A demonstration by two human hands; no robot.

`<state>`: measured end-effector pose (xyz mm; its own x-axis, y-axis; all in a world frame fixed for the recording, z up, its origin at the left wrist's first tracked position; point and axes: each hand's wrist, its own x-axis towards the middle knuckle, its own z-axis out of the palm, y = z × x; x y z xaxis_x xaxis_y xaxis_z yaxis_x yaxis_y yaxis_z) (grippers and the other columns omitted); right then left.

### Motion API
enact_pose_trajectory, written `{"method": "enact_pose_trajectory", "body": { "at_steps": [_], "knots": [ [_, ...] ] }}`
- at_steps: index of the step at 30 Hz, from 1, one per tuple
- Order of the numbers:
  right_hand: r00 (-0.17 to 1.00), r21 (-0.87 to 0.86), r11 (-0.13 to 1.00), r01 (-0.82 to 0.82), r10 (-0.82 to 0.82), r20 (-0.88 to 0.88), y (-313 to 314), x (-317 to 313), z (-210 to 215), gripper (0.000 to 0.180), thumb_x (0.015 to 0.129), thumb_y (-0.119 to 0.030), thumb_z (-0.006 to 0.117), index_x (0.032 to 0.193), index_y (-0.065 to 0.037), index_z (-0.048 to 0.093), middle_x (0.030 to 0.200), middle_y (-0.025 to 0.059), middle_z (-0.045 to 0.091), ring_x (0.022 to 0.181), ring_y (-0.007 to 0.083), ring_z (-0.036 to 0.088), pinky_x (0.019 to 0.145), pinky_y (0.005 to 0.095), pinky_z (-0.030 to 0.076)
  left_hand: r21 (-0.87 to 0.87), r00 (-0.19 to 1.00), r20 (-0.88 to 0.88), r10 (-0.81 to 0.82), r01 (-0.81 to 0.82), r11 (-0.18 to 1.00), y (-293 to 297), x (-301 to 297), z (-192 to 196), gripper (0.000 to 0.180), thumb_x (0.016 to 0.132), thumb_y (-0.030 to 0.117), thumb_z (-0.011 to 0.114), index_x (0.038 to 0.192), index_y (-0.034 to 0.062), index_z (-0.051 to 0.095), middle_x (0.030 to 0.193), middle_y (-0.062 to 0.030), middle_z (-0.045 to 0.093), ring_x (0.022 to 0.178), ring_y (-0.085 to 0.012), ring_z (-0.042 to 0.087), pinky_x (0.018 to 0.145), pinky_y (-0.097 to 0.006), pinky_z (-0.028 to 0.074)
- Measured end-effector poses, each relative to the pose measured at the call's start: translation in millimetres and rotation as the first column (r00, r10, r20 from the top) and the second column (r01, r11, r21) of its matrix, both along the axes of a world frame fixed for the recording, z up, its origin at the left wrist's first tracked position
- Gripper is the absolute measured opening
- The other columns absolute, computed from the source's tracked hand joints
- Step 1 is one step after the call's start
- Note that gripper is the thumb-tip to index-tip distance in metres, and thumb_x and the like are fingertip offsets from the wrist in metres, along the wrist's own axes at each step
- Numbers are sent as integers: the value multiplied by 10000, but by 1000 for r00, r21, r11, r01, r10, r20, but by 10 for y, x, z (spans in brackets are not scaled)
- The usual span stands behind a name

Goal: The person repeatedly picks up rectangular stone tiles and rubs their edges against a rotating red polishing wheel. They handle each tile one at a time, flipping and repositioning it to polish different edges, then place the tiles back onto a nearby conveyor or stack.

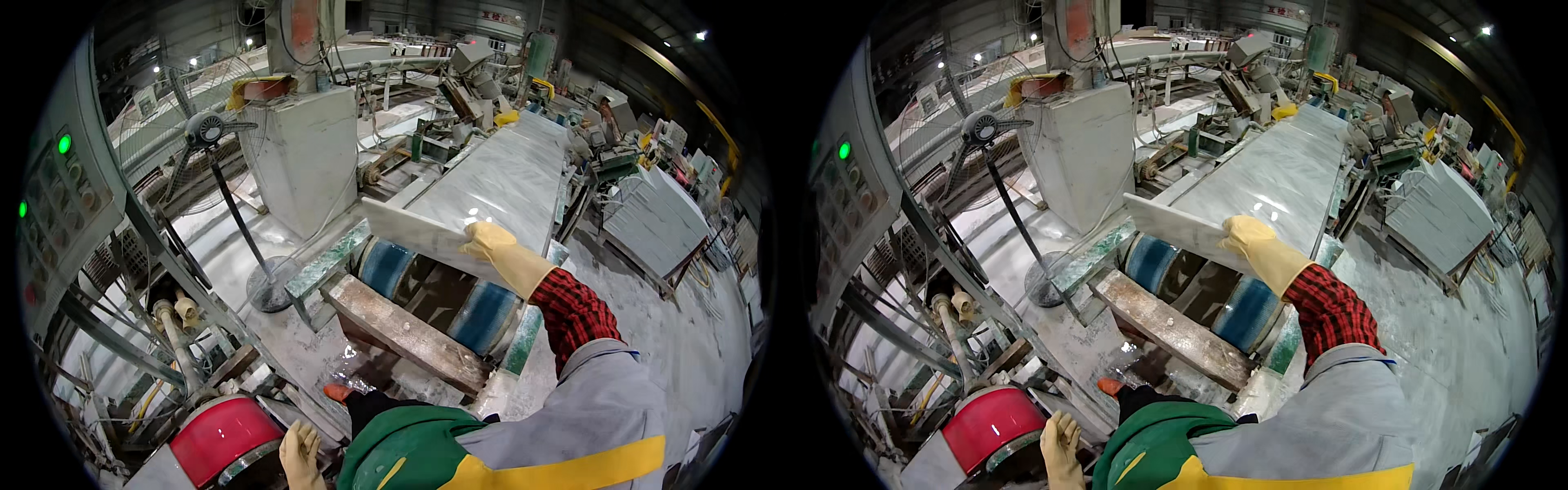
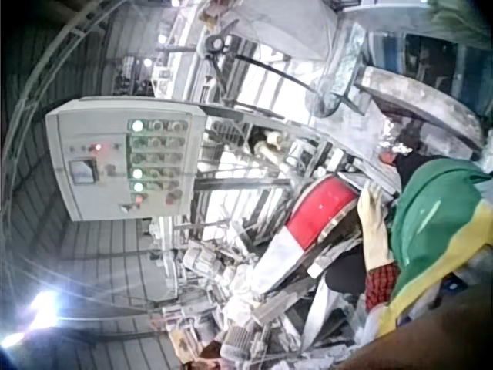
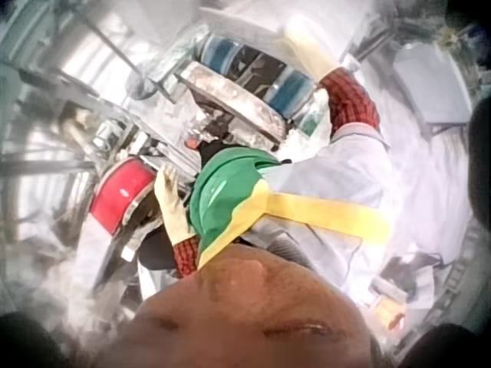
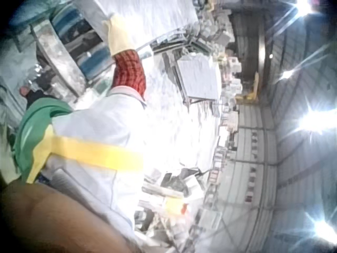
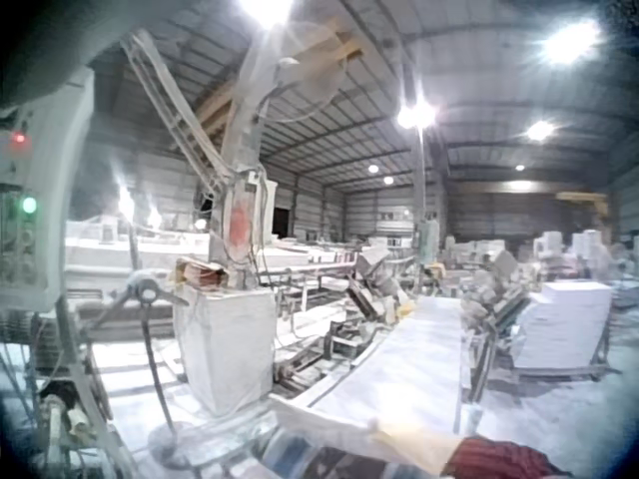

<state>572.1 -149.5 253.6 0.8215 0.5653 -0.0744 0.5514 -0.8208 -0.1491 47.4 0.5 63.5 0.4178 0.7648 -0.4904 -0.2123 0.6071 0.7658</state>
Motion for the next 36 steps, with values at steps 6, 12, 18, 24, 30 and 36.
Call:
{"method": "enact_pose_trajectory", "body": {
  "at_steps": [6, 12, 18, 24, 30, 36],
  "knots": [
    [845, -25, 874, -486, 476, 245, 825, -1020, 198, 236, 826, -354, 675, 1009, -205, 678, 868, 138, 681, 855, 373, 642, 714, 489, 507, 140, 887, 386, -253, 215, 967, 92, 945, 1072, 636, 969, 321, 566, 1449, -9, 312, 1423, -211, 446, 1251, -337, 509, 1052, -446, 422],
    [105, -49, 181, -982, 747, 656, 1360, -2112, 307, 187, 708, -70, 633, 873, -100, 551, 726, 77, 622, 614, 284, 635, 509, 379, 494, 436, 977, 186, -108, 16, 900, 225, 1218, 1455, 453, 995, 249, 492, 1367, -2, 427, 1346, -147, 517, 1239, -311, 505, 1082, -394, 366],
    [-97, 99, -188, -977, 812, 576, 1736, -3101, 373, 270, 673, -78, 637, 933, -66, 567, 932, 69, 629, 863, 261, 630, 739, 358, 532, -375, 629, 619, 470, -289, 881, 307, 374, 1385, 420, 1000, 244, 427, 1324, -18, 481, 1339, -173, 535, 1204, -280, 529, 1060, -369, 392],
    [489, 587, 203, -784, 784, 382, 1725, -2868, 92, 626, 741, -38, 714, 1339, -41, 528, 1402, 206, 492, 1310, 355, 466, 1093, 385, 364, -407, 553, 547, 629, -480, 777, 462, -341, 1058, 409, 968, 145, 448, 1347, -8, 453, 1327, -176, 545, 1215, -339, 526, 1049, -456, 419],
    [355, 549, 830, 102, 485, -799, 1721, -3150, -609, 472, 874, -158, 670, 1319, -60, 547, 1338, 112, 555, 1233, 274, 527, 1016, 370, 426, -380, 451, 698, 556, -426, 821, 598, -805, 643, 414, 951, 157, 480, 1337, 8, 473, 1317, -155, 562, 1215, -326, 530, 1057, -454, 412],
    [85, 416, 812, 409, 420, -903, 2010, -3490, -1020, 392, 949, -227, 619, 1299, -64, 556, 1207, 74, 636, 1053, 203, 631, 880, 357, 524, -480, 198, 842, 503, -152, 864, 879, -1102, -62, 366, 986, 228, 492, 1287, 25, 535, 1246, -131, 614, 1163, -283, 576, 1032, -401, 439]
  ]
}}
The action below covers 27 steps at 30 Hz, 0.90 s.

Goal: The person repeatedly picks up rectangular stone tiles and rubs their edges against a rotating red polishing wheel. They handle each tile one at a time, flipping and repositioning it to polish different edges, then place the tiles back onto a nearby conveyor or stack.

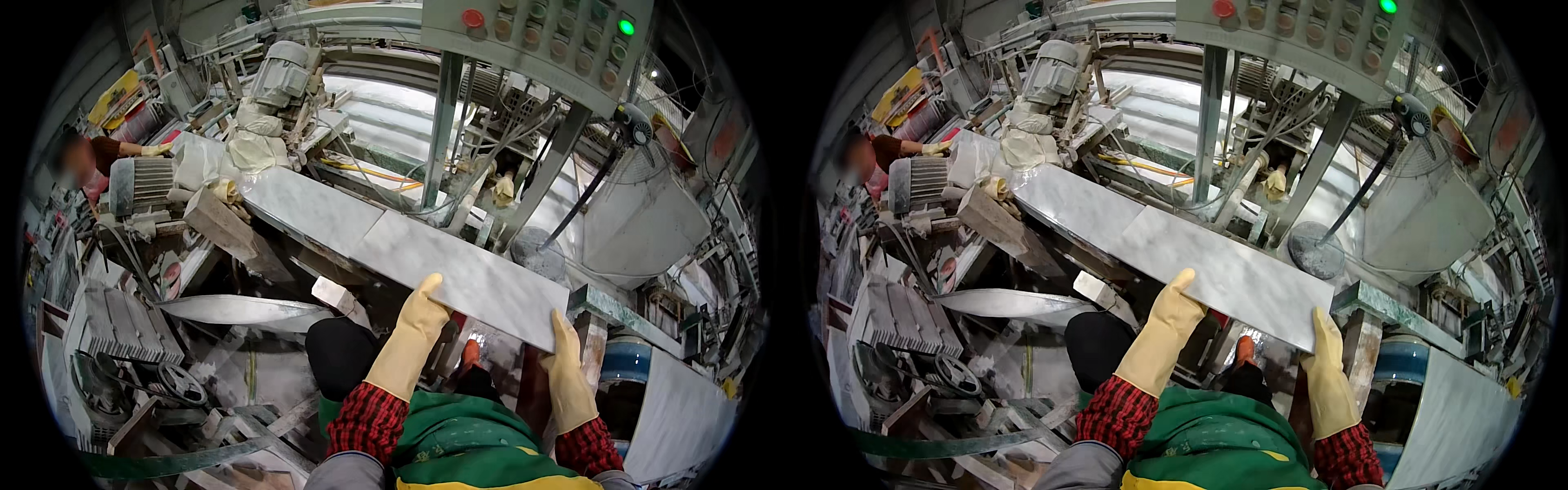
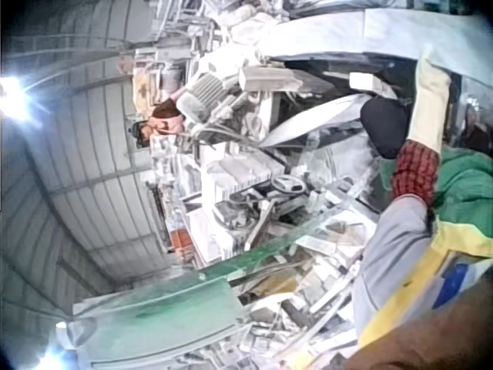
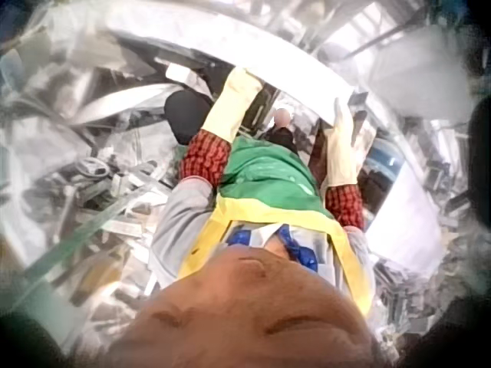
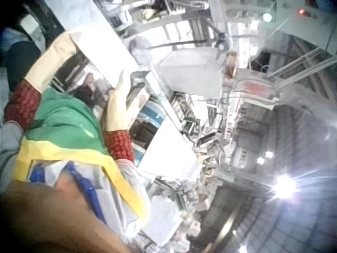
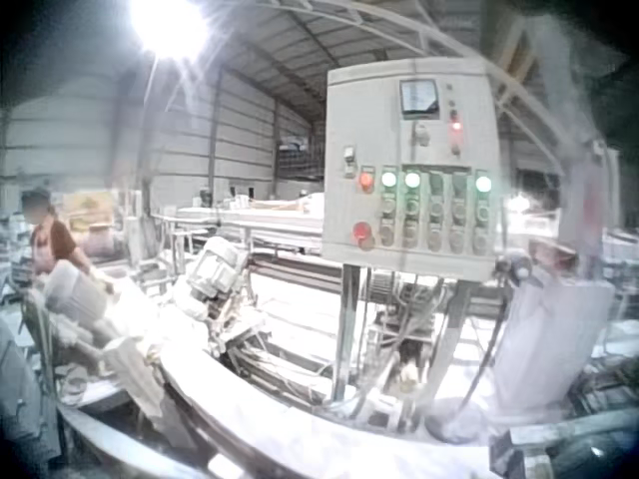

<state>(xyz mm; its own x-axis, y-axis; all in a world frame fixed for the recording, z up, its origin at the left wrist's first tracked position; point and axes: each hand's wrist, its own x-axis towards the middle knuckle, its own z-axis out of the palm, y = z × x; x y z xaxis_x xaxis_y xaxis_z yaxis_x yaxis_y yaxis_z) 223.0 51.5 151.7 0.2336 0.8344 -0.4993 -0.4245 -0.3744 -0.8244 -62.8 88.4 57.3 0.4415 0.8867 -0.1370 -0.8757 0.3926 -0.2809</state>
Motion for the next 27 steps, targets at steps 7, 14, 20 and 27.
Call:
{"method": "enact_pose_trajectory", "body": {
  "at_steps": [7, 14, 20, 27],
  "knots": [
    [996, 76, 997, -26, 20, 85, 169, -9, -267, 399, 926, -224, 647, 1253, -8, 570, 1165, 112, 648, 989, 218, 646, 837, 364, 535, 174, 997, 26, -67, 61, 983, 147, -68, -568, 398, 1012, 298, 467, 1268, 4, 546, 1235, -106, 632, 1112, -248, 606, 975, -349, 476],
    [990, 95, 995, -39, 25, 140, 246, -95, -434, 333, 940, -217, 624, 1197, -7, 604, 1080, 88, 666, 916, 190, 645, 773, 320, 526, -100, 861, -423, 283, -355, 929, -268, 533, 141, 305, 990, 194, 520, 1213, -10, 564, 1234, -92, 610, 1105, -210, 600, 934, -305, 485],
    [784, 169, 949, -268, 113, 610, 352, 52, -1045, 606, 928, -426, 614, 1268, 68, 532, 1148, 180, 642, 1017, 262, 607, 881, 355, 479, 184, 681, -732, 14, 178, 967, -699, 1175, -35, 319, 974, 222, 553, 1171, -29, 548, 1166, -125, 611, 1083, -206, 593, 939, -339, 472],
    [436, -203, 913, -355, 353, 828, 239, 153, -783, 842, 829, -617, 579, 1383, -2, 425, 1187, 290, 613, 1148, 420, 574, 995, 450, 429, 163, 615, -778, -132, 400, 902, -689, 1532, -28, 460, 1004, 283, 491, 1319, -43, 417, 1292, -220, 540, 1192, -316, 553, 1056, -405, 439]
  ]
}}
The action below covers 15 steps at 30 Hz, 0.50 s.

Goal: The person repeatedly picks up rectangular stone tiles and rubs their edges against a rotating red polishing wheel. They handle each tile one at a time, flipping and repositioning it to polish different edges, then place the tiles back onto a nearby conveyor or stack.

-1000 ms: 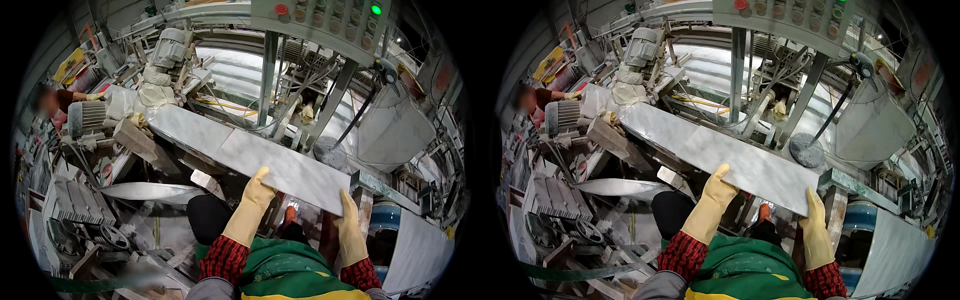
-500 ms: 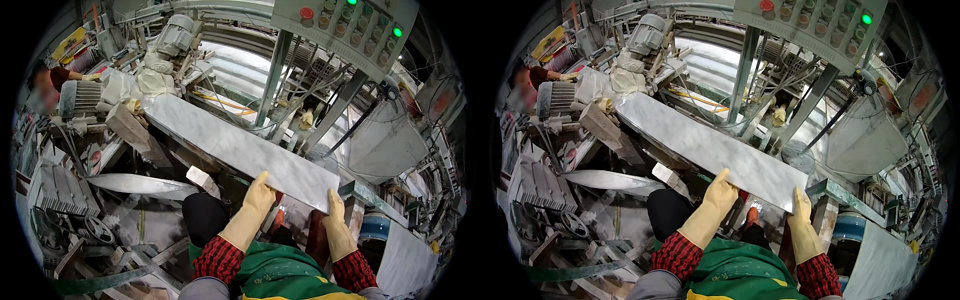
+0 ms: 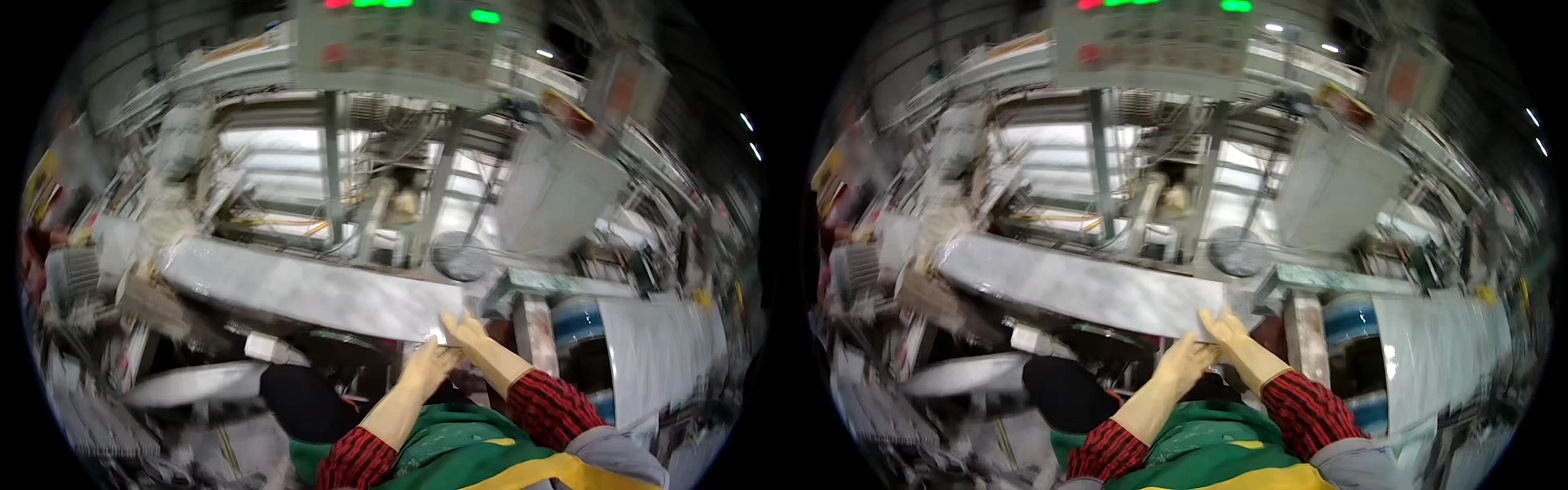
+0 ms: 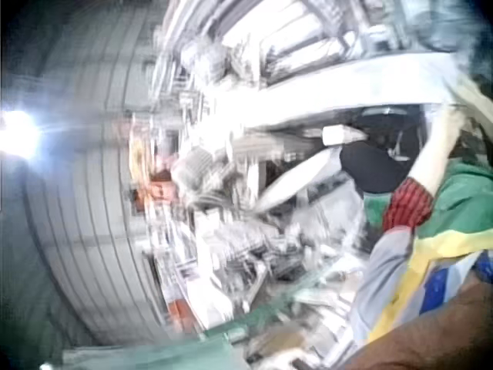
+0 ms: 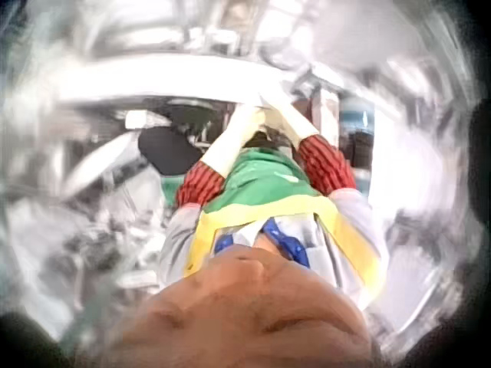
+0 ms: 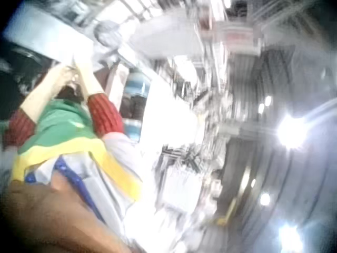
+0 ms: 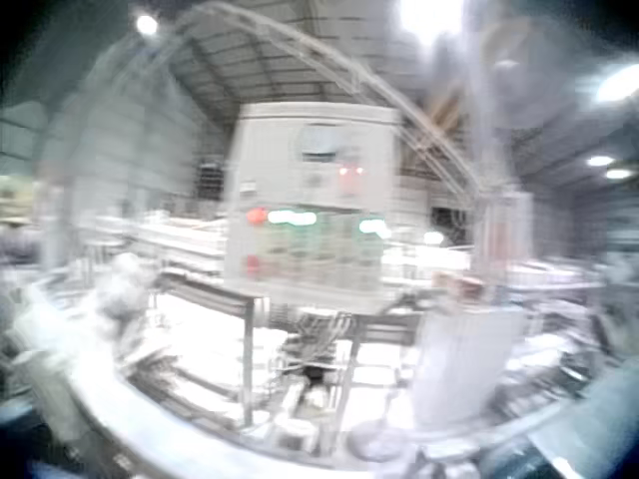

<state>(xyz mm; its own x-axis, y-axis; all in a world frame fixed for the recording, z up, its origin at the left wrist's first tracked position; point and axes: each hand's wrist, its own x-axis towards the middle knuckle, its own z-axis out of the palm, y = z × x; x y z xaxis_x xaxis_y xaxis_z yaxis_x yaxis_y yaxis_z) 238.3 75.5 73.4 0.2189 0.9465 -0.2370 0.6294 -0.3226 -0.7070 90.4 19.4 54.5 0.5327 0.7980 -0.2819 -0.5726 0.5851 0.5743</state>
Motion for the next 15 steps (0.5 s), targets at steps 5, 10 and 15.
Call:
{"method": "enact_pose_trajectory", "body": {
  "at_steps": [5, 10, 15],
  "knots": [
    [554, 319, 467, -825, 557, 619, 14, 283, 572, 417, 890, -121, 525, 1299, -189, 571, 1122, 182, 628, 960, 351, 637, 837, 433, 492, -202, 962, 217, 166, -122, 972, 71, -323, -13, 397, 1028, 260, 426, 1249, -69, 448, 1313, -232, 510, 1250, -330, 491, 1018, -362, 459],
    [693, -6, 843, -538, 446, 567, 244, 135, 2257, 166, 780, -137, 666, 920, -76, 730, 882, 173, 697, 857, 346, 687, 736, 431, 547, 118, 997, 39, 63, -67, 991, 103, -418, -188, 393, 1030, 261, 415, 1254, -60, 445, 1283, -209, 509, 1239, -319, 491, 1021, -345, 479],
    [648, 218, 819, -531, 226, 727, 505, 61, 3286, 308, 714, -97, 706, 1019, -61, 725, 1000, 152, 709, 960, 321, 679, 828, 385, 548, -204, 974, 227, -11, 59, 977, 57, -255, -78, 351, 1032, 279, 384, 1193, -16, 487, 1241, -167, 532, 1229, -320, 492, 998, -374, 487]
  ]
}}
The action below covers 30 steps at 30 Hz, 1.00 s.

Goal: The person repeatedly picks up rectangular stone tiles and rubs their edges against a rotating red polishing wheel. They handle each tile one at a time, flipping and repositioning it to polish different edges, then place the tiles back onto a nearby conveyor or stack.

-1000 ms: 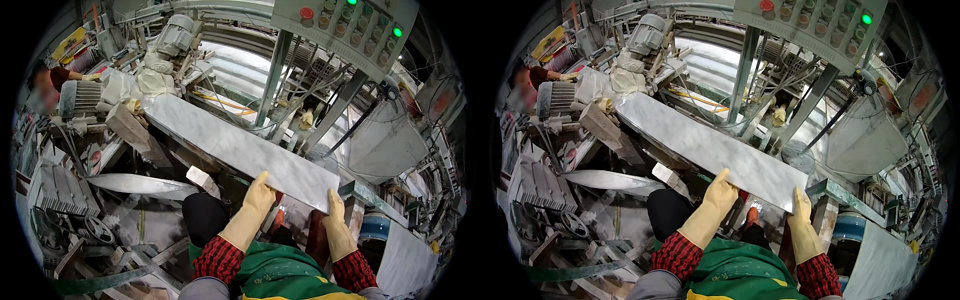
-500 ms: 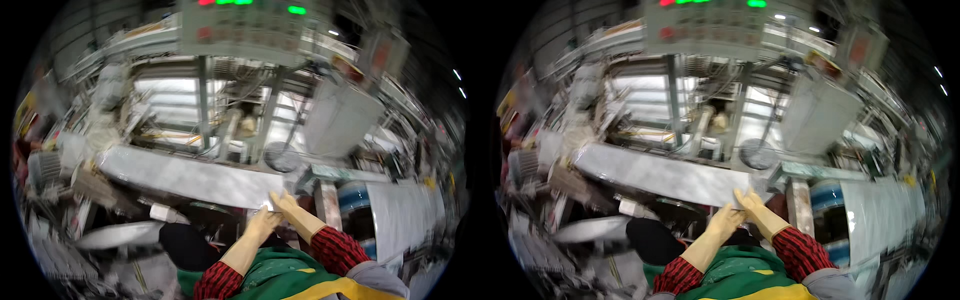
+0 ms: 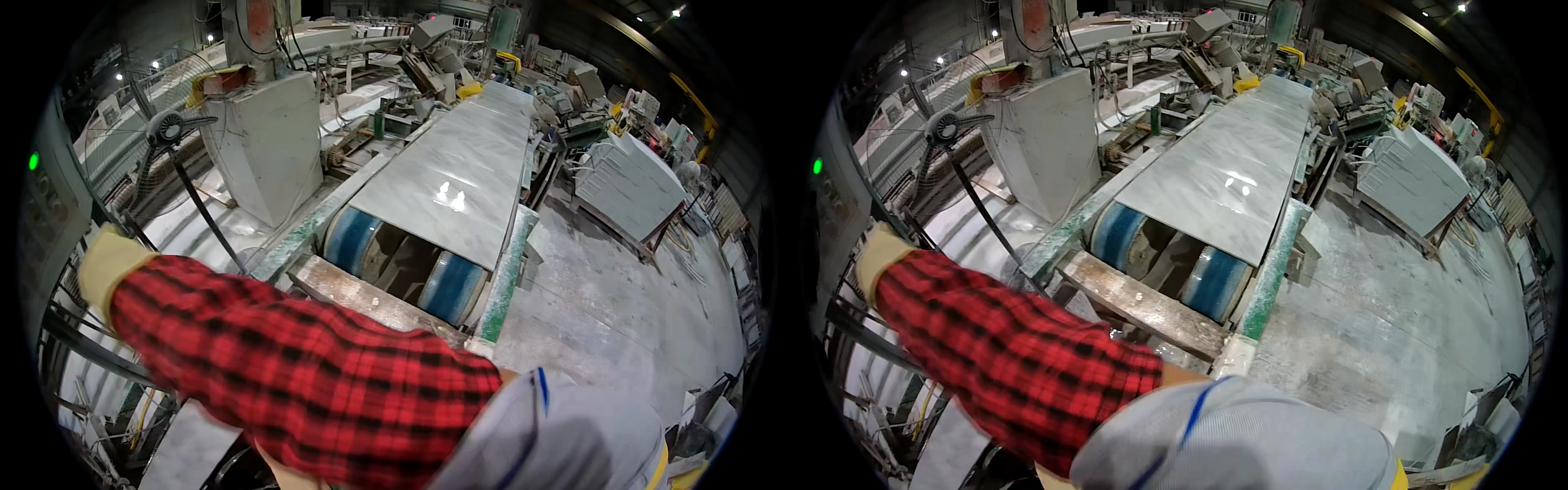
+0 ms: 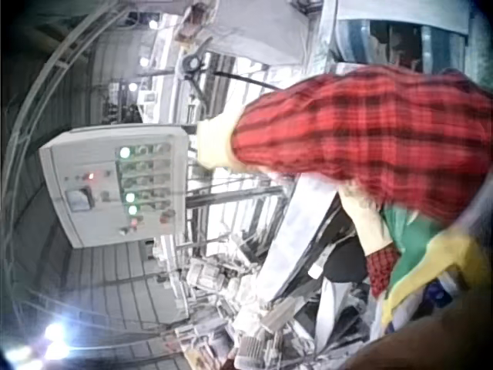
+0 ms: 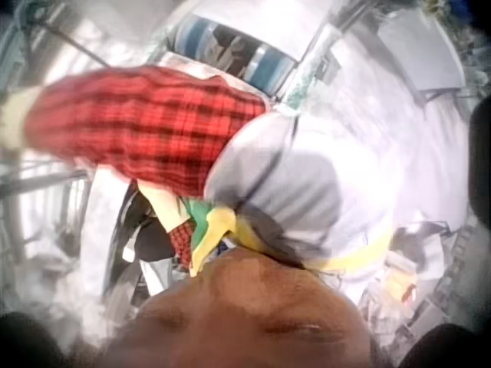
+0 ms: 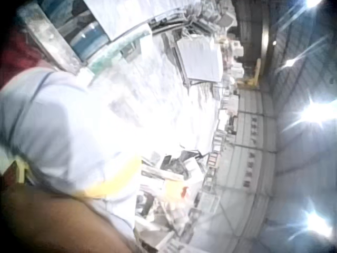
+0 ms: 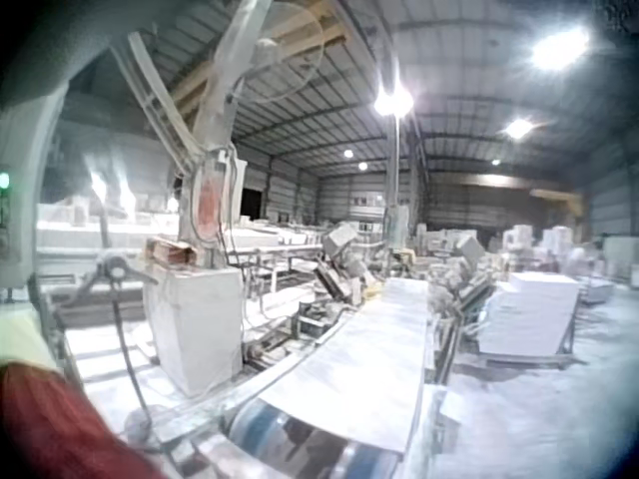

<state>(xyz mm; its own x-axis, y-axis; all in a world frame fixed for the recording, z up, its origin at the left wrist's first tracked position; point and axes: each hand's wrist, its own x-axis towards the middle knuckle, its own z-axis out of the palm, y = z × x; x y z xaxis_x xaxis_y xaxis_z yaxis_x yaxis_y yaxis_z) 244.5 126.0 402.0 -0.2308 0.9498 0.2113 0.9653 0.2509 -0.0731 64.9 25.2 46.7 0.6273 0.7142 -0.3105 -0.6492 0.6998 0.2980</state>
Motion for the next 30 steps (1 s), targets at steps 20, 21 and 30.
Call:
{"method": "enact_pose_trajectory", "body": {
  "at_steps": [20, 21, 30],
  "knots": [
    [944, -426, 865, 266, -324, -69, -29, 348, -128, 310, 865, -274, 580, 1076, -90, 714, 1075, 151, 697, 969, 306, 683, 834, 400, 540, -108, 950, -140, 278, -294, 950, -127, 64, 314, 232, 1008, 244, 471, 929, 27, 499, 976, -106, 549, 1210, -356, 515, 978, -523, 469],
    [935, -410, 884, 225, -314, -164, 341, 447, -814, 302, 874, -295, 569, 1063, -106, 712, 1072, 148, 697, 941, 309, 686, 823, 404, 543, -60, 914, -193, 356, -373, 926, -161, -182, 407, 245, 1010, 248, 473, 913, 25, 502, 969, -101, 550, 1211, -353, 516, 983, -516, 471],
    [427, 58, 435, 899, -898, 107, -2130, 3130, -2783, 821, 635, -408, 812, 1299, -72, 465, 1252, 163, 505, 1228, 359, 426, 1044, 473, 328, -186, 950, 60, 305, -289, 939, -190, -69, 357, 325, 1033, 298, 417, 862, 45, 527, 923, -60, 565, 1242, -311, 504, 1007, -457, 486]
  ]
}}
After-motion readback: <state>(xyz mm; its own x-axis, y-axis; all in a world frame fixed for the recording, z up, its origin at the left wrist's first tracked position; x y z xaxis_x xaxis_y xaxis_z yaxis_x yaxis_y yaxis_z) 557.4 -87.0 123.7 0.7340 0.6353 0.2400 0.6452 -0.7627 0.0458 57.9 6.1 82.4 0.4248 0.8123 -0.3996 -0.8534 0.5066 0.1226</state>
